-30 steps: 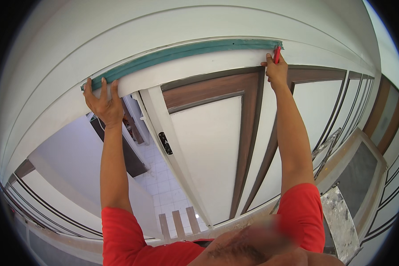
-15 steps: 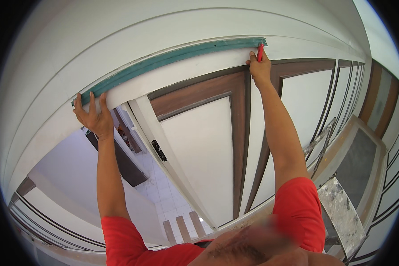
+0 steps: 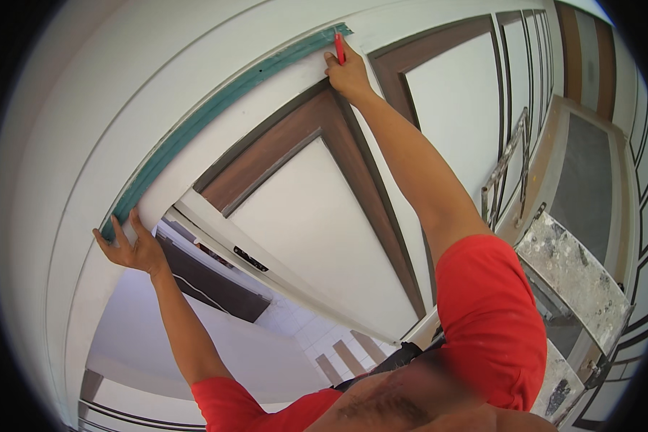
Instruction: The person positions a green strip of molding against the top of a door frame and uses a red utility knife to trim the excess length. The person then scrapes the surface of the molding with the knife to smooth it.
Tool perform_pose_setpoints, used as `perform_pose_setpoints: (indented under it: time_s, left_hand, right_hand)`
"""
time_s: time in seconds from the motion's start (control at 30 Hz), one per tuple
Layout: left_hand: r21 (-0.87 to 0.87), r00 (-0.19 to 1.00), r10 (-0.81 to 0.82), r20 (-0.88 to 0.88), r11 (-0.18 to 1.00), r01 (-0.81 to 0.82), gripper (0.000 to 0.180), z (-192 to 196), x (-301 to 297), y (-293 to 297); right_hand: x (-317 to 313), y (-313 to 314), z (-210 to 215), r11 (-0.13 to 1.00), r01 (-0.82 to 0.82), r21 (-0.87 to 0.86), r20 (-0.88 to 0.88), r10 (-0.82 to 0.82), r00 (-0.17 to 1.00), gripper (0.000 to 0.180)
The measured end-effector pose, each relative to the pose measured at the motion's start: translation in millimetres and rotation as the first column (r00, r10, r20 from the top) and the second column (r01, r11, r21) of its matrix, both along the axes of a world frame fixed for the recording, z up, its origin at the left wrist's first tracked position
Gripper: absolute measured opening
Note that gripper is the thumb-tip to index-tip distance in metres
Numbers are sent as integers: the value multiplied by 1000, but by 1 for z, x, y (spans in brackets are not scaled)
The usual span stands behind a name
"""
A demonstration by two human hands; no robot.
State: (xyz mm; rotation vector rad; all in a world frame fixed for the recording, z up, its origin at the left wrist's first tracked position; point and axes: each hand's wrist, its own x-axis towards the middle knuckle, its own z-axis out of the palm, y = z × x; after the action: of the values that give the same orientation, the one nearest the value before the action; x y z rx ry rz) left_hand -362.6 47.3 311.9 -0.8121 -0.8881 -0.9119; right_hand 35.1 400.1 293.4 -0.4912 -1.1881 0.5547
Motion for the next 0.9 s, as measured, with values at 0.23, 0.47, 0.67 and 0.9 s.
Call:
perform_pose_setpoints:
  time_s: [0.23,0.47,0.67,0.9]
  left_hand:
    - [-42,1000,-6,-28,999,5,47,-1,4,6]
    - [-52,1000,15,-10,999,-16,43,-7,9,-2]
    - [-43,1000,-16,14,999,17,41,1,15,3]
    - [-39,999,12,51,999,-10,40,-5,8,-1]
  right_hand:
    - [5,11,-4,1000,-18,-18,-62,17,998,67]
    - [6,-17,0,991,-116,-68,-73,111,991,64]
    - [13,-11,6,991,-110,-70,-29,109,994,56]
    - [8,-14,7,986,-123,-117,-2,124,992,58]
